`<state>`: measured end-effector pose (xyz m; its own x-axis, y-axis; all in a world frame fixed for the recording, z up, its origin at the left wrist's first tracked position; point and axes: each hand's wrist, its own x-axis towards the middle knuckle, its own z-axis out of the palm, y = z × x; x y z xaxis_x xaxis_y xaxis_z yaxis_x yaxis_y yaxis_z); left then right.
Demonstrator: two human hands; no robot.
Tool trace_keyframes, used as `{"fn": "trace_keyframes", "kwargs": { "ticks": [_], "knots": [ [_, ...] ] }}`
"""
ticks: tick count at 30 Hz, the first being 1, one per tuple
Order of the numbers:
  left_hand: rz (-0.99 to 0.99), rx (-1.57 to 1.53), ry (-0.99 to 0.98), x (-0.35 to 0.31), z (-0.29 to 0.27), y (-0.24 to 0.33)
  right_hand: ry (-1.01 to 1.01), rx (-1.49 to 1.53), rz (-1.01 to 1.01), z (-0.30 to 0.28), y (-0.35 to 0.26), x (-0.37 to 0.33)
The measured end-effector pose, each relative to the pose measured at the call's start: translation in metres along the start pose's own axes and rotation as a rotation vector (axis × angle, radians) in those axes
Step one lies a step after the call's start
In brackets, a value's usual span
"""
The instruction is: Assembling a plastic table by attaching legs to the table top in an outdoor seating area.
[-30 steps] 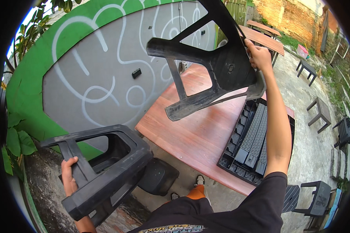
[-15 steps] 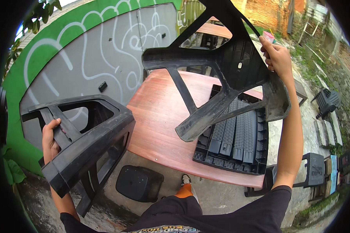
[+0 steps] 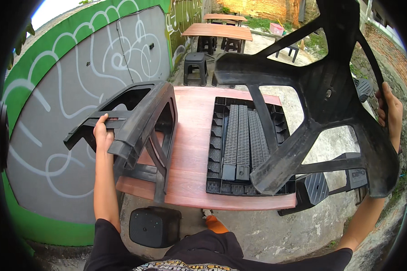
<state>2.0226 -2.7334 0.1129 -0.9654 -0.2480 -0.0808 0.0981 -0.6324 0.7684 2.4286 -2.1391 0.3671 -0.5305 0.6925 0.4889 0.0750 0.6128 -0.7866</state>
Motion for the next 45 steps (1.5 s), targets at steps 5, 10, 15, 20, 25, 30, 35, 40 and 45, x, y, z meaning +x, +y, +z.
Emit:
{"fn": "trace_keyframes", "kwargs": {
  "ticks": [5,10,15,20,25,30,35,40,45],
  "knots": [
    [0.056,-0.062,-0.006,0.025,-0.014,-0.052,0.099,-0.132,-0.083,-0.047,-0.002,-0.027],
    [-0.151,-0.101,-0.147,0.007,-0.037,-0.043,0.113,-0.011,-0.066,-0.095,0.017,-0.052],
    [-0.342,0.567,0.053,-0.059,0.001,0.016,0.104,-0.176,-0.119,-0.096,0.039,-0.087],
    [0.192,0.986,-0.353,-0.138,0.036,0.093,0.199,-0.600,-0.674,-0.046,0.019,-0.149],
    [0.183,0.837,-0.899,-0.268,0.165,0.147,0.244,-0.477,-1.051,0.000,-0.014,-0.175],
    [0.310,0.977,-1.139,-0.385,0.270,0.121,0.178,-0.278,-1.314,0.013,-0.025,-0.154],
    [1.131,0.923,-0.855,-0.526,0.281,0.101,0.048,-0.012,-1.389,0.008,-0.008,-0.121],
    [0.561,0.889,-0.846,-0.488,0.281,0.092,-0.187,0.026,-1.496,0.013,0.033,-0.121],
    [0.894,0.809,-0.497,-0.524,0.170,0.074,0.342,0.426,-1.636,-0.017,0.008,-0.071]
  ]
}}
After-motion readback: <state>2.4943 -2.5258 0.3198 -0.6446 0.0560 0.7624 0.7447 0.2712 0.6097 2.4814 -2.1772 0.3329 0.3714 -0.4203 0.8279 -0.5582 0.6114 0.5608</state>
